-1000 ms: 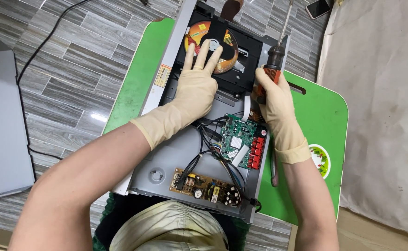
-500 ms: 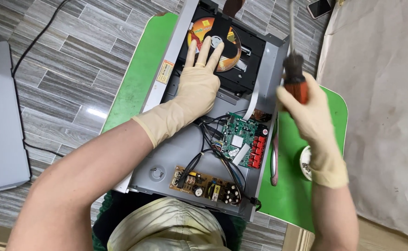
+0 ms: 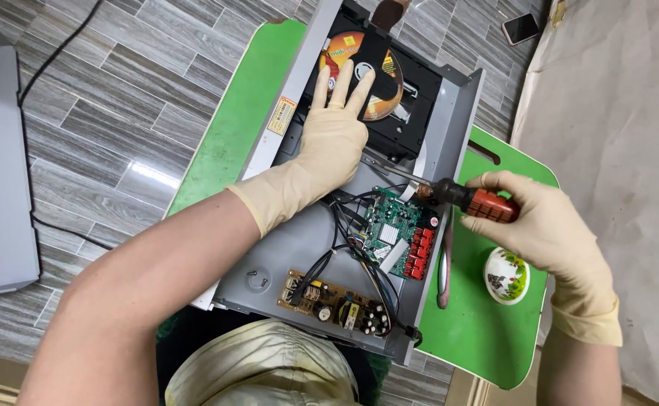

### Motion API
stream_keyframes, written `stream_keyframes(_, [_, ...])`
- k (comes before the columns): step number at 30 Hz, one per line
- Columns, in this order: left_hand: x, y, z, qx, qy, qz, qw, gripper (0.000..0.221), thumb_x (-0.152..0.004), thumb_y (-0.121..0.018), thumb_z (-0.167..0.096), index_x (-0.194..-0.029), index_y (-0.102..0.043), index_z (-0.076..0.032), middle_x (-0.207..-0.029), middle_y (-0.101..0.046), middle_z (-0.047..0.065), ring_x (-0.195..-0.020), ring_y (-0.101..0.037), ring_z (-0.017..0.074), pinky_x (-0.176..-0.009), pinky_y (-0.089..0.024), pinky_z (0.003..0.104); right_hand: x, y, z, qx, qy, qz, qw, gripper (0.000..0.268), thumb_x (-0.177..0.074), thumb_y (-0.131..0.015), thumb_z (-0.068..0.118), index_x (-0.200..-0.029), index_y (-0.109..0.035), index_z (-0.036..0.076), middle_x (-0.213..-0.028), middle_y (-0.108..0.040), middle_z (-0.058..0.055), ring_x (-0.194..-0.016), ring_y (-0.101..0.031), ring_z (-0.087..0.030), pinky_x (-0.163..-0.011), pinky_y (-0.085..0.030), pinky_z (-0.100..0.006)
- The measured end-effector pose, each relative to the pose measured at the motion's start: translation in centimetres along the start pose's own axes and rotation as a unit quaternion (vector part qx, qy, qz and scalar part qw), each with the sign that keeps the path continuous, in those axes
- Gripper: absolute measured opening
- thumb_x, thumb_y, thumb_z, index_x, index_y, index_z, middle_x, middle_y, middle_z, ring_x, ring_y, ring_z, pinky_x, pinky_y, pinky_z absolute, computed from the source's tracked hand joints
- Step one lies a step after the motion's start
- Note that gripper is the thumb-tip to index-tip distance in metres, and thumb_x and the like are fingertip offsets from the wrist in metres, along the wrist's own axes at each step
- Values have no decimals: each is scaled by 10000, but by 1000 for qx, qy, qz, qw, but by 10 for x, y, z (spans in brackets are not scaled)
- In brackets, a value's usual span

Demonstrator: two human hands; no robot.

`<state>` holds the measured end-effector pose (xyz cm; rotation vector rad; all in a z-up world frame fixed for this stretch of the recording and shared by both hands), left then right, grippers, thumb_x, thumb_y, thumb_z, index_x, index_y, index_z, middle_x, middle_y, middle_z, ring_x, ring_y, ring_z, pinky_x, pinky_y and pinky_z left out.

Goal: Securing internal circuit boards and components into an electronic device chassis using a manual screwdriver.

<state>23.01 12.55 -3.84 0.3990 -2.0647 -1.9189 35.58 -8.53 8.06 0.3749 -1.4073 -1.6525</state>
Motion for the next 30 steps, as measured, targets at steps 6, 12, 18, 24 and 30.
stream_keyframes(6, [-1,0,0,-8,1,19,1000,252,-756,-656,-85,-845,-834,-238,-1761,-136,146,-1571,-41,491,-1215,50,661,-17,18,29,108,47,2,993,437,-751,-871,284,-1163,-728,257,-1078,-777,67,-915,-729,-137,-882,-527,-307])
stream_keyframes(12, [-1,2,0,-7,4,30,1000,290,-772,-654,-80,-920,-837,-250,-1766,-110,138,-1577,-35,482,-1216,63,655,-29,25,48,177,58,18,982,491,-733,-864,335,-1199,-725,264,-1116,-766,36,-967,-724,-202,-881,-528,-349])
stream_keyframes(18, [2,12,1,-10,8,115,993,360,-792,-668,-13,-967,-824,-286,-1781,40,127,-1591,61,466,-1212,107,638,-36,24,55,228,30,45,972,461,-756,-832,376,-1189,-703,287,-1072,-755,45,-945,-710,-220,-844,-522,-380])
stream_keyframes(24, [2,11,1,-15,5,120,993,344,-799,-687,-36,-1004,-819,-279,-1779,48,136,-1593,54,466,-1212,104,635,-40,24,61,254,36,49,965,485,-752,-821,373,-1213,-697,288,-1088,-752,24,-969,-704,-249,-836,-530,-405])
stream_keyframes(30, [2,13,0,-6,4,114,993,344,-791,-690,-12,-972,-822,-273,-1778,42,138,-1594,50,464,-1212,106,637,-47,32,89,311,62,53,947,480,-758,-775,442,-1224,-705,348,-1052,-763,17,-957,-709,-274,-821,-551,-429])
Point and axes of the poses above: each hand's wrist, its own x-axis away from the middle knuckle, its own y-axis out of the back of the hand, z = x × y, the point moved 5 cm from there along -x, towards the middle knuckle
